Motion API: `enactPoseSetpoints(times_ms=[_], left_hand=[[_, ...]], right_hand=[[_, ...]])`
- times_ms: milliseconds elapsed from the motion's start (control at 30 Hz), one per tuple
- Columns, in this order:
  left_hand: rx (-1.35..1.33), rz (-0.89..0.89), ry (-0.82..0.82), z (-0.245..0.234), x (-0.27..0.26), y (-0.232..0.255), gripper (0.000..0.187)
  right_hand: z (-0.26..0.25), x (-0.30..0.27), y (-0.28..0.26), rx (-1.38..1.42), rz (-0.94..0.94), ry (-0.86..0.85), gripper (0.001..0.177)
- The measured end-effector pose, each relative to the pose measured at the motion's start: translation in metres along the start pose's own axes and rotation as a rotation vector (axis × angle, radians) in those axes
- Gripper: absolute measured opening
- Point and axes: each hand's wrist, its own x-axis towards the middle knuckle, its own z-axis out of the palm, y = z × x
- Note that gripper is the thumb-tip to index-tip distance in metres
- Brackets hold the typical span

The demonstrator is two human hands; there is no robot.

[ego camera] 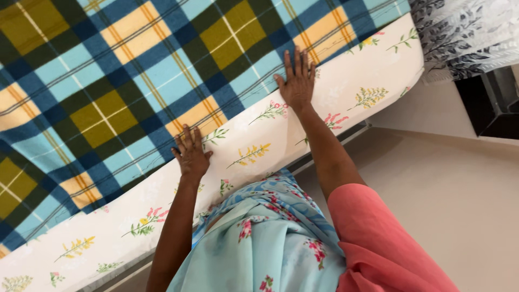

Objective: The person spreads a plaid blanket over a bed and smooths it out by hand.

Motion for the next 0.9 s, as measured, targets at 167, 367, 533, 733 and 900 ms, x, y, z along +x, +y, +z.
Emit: enactPoseSetpoints(times_ms=[167,367,533,733,900], left_hand=[[-0.098,-0.022,0.027,-0.014,0.008,0.006,0.084],[-0.253,0.21,0.47,-0.023,0.074,0.062,0.067],[-0.184,0.161,0.547,-0.015,0.107,0.11,0.067],[-0.121,-0.001,0.495,-0.009,0.124,0.141,0.069],[-0.124,-0.019,0.468,-0.01,0.124,0.142,0.068]], right_hand=[[0.027,-0.003,-0.022,-0.112,0.011,0.213,0.072],[0.04,-0.001,-0.13,0.001,-0.292,0.003,0.073],[0.032,0.013,-0.123,0.041,-0.471,-0.055,0.067],[-0.016,0.062,0.003,-0.022,-0.435,-0.11,0.066],[-0.052,0.08,0.091,-0.008,-0.378,0.03,0.065]])
